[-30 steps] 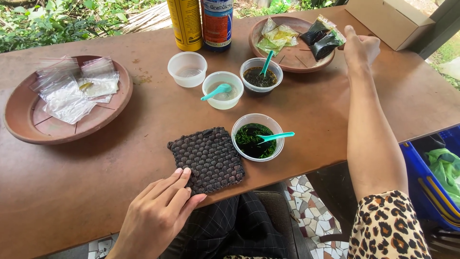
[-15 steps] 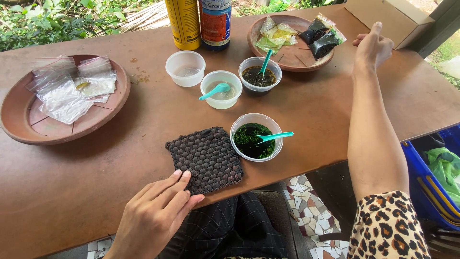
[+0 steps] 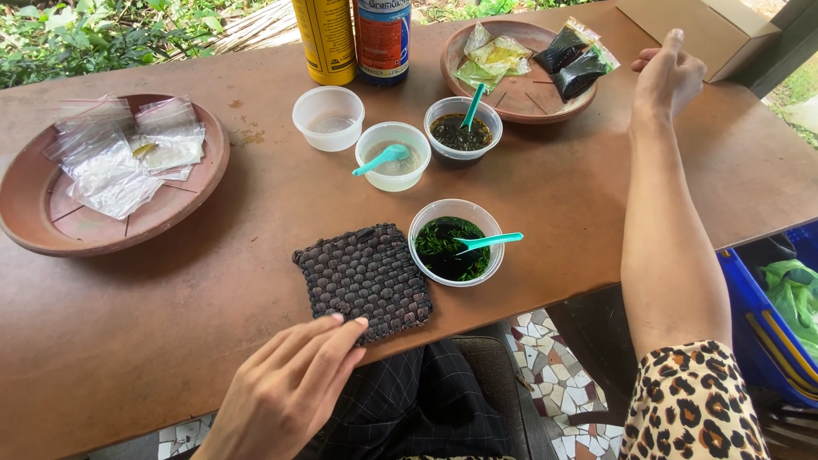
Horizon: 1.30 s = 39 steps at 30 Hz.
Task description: Preparing green liquid samples by transferring them from a bowl into small plastic bags using a spoon and a small funnel.
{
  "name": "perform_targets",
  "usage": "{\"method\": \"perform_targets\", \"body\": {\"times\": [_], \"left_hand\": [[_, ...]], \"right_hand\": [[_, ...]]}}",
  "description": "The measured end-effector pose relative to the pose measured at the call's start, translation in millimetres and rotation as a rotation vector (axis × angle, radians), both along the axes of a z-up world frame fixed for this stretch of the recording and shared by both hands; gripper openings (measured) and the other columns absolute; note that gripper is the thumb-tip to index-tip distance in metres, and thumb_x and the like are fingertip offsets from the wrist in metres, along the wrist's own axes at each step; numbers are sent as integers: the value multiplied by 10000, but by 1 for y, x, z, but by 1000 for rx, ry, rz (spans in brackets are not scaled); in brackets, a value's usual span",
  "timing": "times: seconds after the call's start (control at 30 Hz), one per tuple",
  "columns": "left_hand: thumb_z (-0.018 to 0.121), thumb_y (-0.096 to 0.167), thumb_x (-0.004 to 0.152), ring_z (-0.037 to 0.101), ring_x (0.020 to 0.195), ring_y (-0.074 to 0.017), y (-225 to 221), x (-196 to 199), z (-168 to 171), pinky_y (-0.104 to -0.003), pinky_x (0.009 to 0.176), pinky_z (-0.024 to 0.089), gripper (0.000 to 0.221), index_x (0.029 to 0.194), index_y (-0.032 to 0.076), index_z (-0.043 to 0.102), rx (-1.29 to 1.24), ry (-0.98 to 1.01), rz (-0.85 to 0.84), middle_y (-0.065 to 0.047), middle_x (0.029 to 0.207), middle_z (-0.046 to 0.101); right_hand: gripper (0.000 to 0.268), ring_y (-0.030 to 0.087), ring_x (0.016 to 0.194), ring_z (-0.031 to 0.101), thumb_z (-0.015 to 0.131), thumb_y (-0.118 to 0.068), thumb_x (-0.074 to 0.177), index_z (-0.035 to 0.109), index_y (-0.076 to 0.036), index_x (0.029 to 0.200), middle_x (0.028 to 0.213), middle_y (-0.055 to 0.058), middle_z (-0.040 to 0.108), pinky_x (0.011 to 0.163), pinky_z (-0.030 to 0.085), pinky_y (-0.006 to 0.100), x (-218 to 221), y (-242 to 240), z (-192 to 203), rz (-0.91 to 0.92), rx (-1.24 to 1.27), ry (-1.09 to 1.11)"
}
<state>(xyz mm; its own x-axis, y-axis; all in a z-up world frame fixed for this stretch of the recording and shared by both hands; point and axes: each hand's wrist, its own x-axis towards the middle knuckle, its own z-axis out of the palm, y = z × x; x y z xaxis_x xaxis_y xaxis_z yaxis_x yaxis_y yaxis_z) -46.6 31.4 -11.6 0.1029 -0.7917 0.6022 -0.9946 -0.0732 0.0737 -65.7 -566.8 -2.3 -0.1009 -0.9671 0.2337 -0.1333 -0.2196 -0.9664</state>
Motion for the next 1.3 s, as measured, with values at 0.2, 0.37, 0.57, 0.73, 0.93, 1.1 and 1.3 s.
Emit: {"method": "perform_targets", "body": {"times": [0.2, 0.37, 0.57, 0.73, 0.93, 1.1, 1.3], "left_hand": [[793, 207, 841, 745, 1202, -159, 4, 0, 8, -255, 1007, 578, 400, 1230, 173, 705, -115, 612, 110, -77, 1387, 696], [591, 41, 913, 739, 1191, -394, 3, 14, 10, -487, 1045, 606, 466, 1354, -108, 576, -398, 1693, -212, -322, 1277, 736], [666, 4, 887, 767, 1152, -338, -1, 11, 9, -428, 1007, 652, 435, 1305, -111, 637, -350, 1691, -140, -287, 1222, 775], [791, 8, 862, 807, 897, -156, -2, 20, 0, -247, 797, 680, 164, 1023, 25, 763, -285, 422, 33, -71, 1001, 801], [710, 269, 996, 355, 446, -104, -7, 30, 18, -268, 416, 284, 510, 590, 140, 428, -271, 15, 96, 41, 530, 397], [772, 149, 977, 703, 763, -208, 12, 83, 53, -322, 579, 558, 68, 1036, 117, 761, -141, -207, 282, -55, 954, 781], [830, 26, 911, 757, 917, -330, 45, 232, 61, -473, 904, 600, 346, 1253, 0, 784, 73, 65, 652, -207, 1031, 779]], "right_hand": [[514, 52, 497, 684, 516, -499, 874, 751, -187, 540, 508, -51, 747, 643, 586, 232, 4, -22, -13, -42, -93, -46], [488, 63, 501, 704, 541, -501, 868, 742, -169, 573, 516, -40, 740, 626, 582, 234, 4, -18, -12, -48, -93, -83], [443, 59, 483, 680, 587, -455, 889, 744, -170, 589, 526, -32, 744, 524, 523, 243, 9, -43, -24, -33, -149, -78], [88, 17, 532, 762, 763, -174, 832, 822, -169, 768, 651, -74, 813, 502, 644, 216, 9, -82, -49, -108, -422, 20], [106, -28, 505, 691, 741, -237, 1002, 758, -168, 923, 709, -86, 792, 434, 532, 179, 10, -73, -47, 17, -288, 31], [393, -20, 493, 691, 718, -463, 1044, 669, -218, 740, 608, -106, 738, 464, 523, 193, 9, -67, -44, -28, -231, 55], [472, 11, 578, 617, 507, -682, 954, 635, -296, 714, 567, -155, 656, 622, 470, 231, 11, -54, -36, -28, -73, 116]]}}
